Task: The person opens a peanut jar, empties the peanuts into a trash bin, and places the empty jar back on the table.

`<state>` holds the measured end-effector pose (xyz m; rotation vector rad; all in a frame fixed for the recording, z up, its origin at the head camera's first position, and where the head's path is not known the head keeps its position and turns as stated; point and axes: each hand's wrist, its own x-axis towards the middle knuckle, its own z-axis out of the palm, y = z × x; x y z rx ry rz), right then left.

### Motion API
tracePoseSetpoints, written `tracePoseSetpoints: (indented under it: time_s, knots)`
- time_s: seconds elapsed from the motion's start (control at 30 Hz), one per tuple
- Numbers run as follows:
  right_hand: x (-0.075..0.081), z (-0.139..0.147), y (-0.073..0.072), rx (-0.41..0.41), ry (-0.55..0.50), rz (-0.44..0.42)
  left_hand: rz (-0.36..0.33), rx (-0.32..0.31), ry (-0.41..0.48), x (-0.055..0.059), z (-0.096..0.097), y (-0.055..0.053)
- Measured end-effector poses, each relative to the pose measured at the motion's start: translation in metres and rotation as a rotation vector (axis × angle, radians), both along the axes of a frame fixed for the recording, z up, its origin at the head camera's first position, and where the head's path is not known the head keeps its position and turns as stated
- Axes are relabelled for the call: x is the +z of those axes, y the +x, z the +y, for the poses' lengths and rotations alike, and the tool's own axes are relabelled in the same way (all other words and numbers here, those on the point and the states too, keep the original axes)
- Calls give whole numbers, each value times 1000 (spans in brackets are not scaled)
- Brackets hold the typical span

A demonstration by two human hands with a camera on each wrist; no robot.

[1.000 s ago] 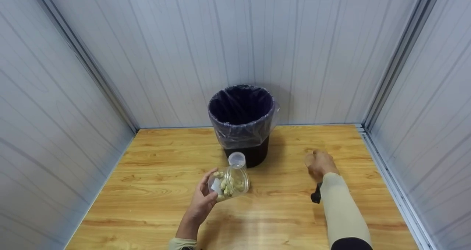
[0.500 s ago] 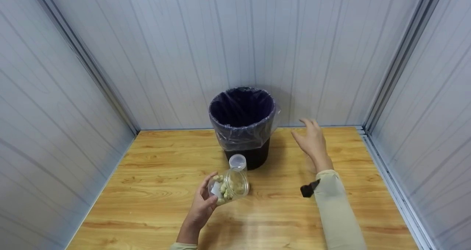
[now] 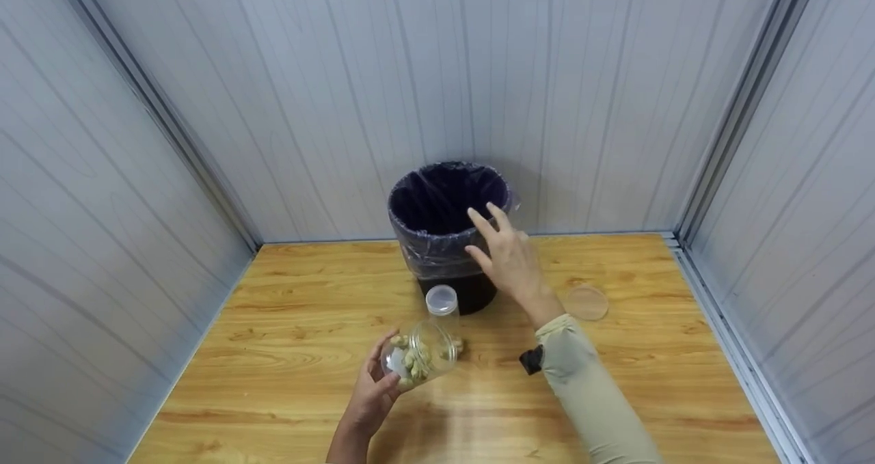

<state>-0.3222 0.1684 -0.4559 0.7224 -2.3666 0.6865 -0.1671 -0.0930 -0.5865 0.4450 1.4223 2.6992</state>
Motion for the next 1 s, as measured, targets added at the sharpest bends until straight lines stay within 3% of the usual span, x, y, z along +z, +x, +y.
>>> tracePoseSetpoints:
  time_s: [0.1,0.27,0.47,0.67,0.87,1.0]
  knots:
    - [-12,-4,-7,12,25,32,-6,15,28,-2,-3,0]
    - [-26,-5,-14,58,-42,98,-14,35,28,-2,-10,0]
    - [-30,-8,-18,40,-97,152,-10,62,38,9,-11,1]
    - [-32,-12,-18,-7,-119,176,-31,114,16,33,-8,-1]
    - [-35,-15,-19,-38,-114,218,-94,216,-34,70,-9,-6]
    - [-36,-17,-20,-44,-129,229,-101,265,-45,94,-12,-16]
